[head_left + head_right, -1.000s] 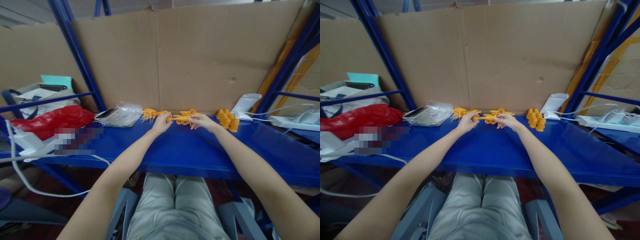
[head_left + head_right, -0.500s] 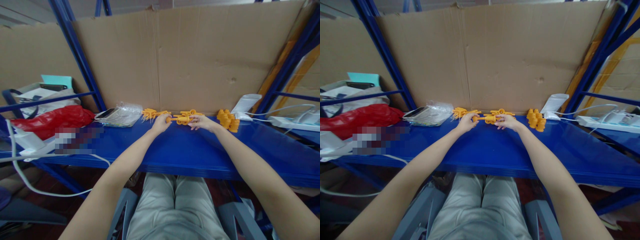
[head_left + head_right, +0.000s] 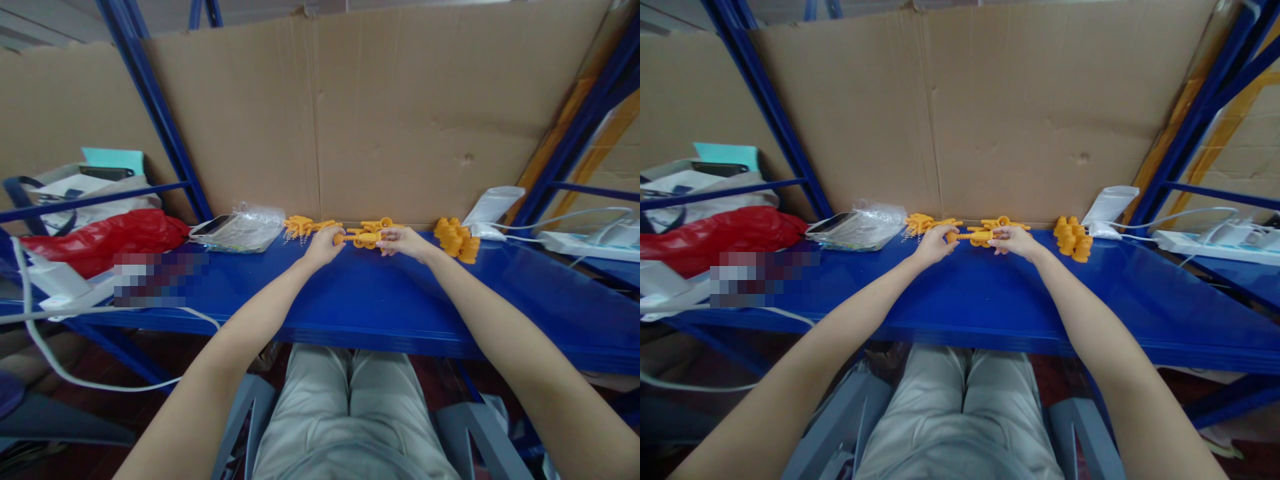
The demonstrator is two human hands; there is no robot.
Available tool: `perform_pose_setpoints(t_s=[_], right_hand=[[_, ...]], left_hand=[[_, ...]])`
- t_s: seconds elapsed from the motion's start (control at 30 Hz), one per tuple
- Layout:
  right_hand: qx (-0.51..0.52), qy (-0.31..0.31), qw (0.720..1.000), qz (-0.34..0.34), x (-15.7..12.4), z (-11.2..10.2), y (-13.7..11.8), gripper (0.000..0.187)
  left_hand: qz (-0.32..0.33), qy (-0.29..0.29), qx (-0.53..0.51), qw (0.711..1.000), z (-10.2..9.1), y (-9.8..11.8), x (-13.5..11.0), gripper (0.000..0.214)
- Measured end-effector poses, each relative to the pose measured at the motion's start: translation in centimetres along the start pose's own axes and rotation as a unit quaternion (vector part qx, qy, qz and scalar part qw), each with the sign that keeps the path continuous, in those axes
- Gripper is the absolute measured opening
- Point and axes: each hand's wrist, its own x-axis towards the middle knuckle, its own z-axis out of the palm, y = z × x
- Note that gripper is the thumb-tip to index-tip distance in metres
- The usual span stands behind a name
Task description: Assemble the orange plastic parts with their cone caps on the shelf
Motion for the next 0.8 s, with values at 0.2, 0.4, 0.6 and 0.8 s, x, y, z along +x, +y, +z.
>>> perform_pose_setpoints(t_s=[0.2,0.4,0.6,0.8], right_hand=[[0.027,-0.016,0.999,-0.016,0.5,-0.2,0.8,0.036],[0.023,-0.021,0.999,-0.020,0.8,-0.2,1.2,0.034],[0.014,-0.034,0.999,-0.011,0.5,-0.2,0.9,0.038],[-0.025,-0.067,0.997,-0.006,0.6,-0.2,1.2,0.065]], left_hand=[[0.016,0.012,-0.010,1.000,0.3,-0.4,-0.1,0.024],[0.031,0.017,-0.007,0.999,0.1,-0.3,-0.2,0.025],[0.017,-0.001,0.008,1.000,-0.2,0.1,-0.2,0.024],[0.003,-0.005,0.008,1.000,0.0,-0.3,0.0,0.025]])
